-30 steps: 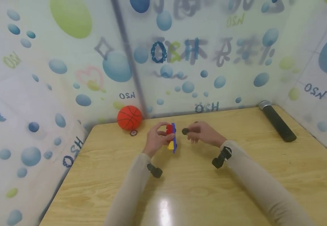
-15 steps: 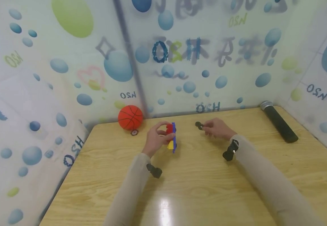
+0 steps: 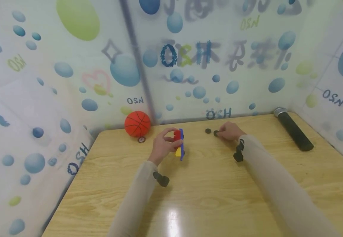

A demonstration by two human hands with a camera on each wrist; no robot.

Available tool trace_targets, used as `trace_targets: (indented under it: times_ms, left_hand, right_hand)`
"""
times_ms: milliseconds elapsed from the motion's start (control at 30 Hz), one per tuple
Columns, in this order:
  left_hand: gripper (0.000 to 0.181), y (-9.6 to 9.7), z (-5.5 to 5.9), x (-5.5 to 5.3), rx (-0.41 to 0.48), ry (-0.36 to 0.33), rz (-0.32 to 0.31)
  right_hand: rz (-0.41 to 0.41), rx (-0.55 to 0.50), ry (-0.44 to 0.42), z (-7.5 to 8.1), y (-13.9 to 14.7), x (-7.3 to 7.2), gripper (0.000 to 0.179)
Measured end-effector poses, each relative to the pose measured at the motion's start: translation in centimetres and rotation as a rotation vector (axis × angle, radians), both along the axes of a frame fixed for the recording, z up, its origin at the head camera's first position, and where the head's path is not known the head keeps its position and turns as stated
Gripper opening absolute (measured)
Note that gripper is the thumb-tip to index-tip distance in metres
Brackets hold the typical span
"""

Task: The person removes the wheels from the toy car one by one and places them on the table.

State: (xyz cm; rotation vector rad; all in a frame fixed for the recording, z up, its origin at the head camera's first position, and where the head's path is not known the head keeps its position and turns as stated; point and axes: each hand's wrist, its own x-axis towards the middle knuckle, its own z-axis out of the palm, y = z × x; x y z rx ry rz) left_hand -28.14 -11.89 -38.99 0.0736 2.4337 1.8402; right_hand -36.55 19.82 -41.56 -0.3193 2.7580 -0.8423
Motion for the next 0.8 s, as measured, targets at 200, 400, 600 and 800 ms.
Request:
trace_targets:
  times_ms: [200,400,600,800]
  left_hand:
    - [0.047,0.0,-0.2,0.0,-0.011,0.007,0.008]
    - [0.047,0.0,0.1,0.0,-0.002,0.01,0.023]
    - [0.048,-0.2,0.0,-0.1,0.009,0.023,0.012]
    - [0.048,-0.2,-0.2,0.0,0.015,0.027,0.013]
  right_hand:
    - [-0.026,0.026,0.043,-0.5,0.7,-0.9,0.038]
    - [-0.074,0.029,0.093,-0.7,0.9,-1.4,0.029]
    - [-0.096,0.043,0.175,-1.4,0.3,-1.7,0.033]
    - [-0.085,0.056,0.208,-1.4,-0.4,-1.7,0.033]
